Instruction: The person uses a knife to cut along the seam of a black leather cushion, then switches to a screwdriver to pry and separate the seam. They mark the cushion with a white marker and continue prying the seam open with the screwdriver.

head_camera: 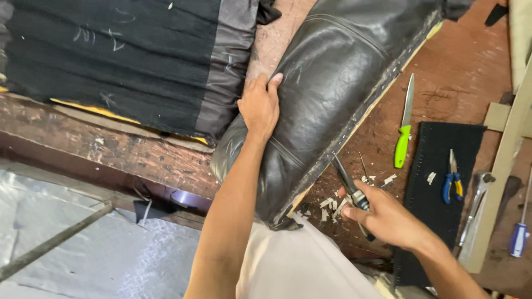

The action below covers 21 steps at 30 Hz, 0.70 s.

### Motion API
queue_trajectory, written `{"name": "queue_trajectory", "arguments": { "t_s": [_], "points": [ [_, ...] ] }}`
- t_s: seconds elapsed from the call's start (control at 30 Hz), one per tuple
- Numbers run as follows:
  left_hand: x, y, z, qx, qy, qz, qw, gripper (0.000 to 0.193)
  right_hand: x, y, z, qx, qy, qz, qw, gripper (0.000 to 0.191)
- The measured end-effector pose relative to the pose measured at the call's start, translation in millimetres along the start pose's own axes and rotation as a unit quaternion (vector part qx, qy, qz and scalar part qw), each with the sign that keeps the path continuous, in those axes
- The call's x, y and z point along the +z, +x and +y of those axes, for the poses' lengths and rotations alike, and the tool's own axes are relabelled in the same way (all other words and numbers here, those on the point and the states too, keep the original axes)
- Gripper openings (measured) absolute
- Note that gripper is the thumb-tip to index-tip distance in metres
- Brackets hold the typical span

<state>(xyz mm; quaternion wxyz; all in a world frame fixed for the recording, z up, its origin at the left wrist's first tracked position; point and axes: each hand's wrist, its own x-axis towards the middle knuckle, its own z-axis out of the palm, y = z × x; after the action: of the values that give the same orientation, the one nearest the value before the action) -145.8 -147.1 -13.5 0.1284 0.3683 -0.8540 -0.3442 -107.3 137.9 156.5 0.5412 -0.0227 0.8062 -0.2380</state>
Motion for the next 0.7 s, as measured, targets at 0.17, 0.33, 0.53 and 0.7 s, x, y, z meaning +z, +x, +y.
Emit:
{"name": "queue_trajectory", "arguments": {
  "t_s": [0.17,0.33,0.53,0.7],
  "points": [
    [1,-5,1,0.007,-0.005,0.023,1.000,0.043,1,11,15,0.028,-0.004,-0.037,0.999,0.037],
    [5,-8,0,0.019,0.005,0.039,0.999,0.044,5,30,27,0.011,0.099,-0.065,0.993,0.036],
    [2,0,-6,-0.016,-0.025,0.000,1.000,0.045,30,34,26,-0.073,0.025,0.049,0.996,0.018],
    [-4,21,-18,-0.082,-0.063,-0.069,0.992,0.049,61,70,28,-0.271,-0.058,0.254,0.926,0.016]
  ]
}}
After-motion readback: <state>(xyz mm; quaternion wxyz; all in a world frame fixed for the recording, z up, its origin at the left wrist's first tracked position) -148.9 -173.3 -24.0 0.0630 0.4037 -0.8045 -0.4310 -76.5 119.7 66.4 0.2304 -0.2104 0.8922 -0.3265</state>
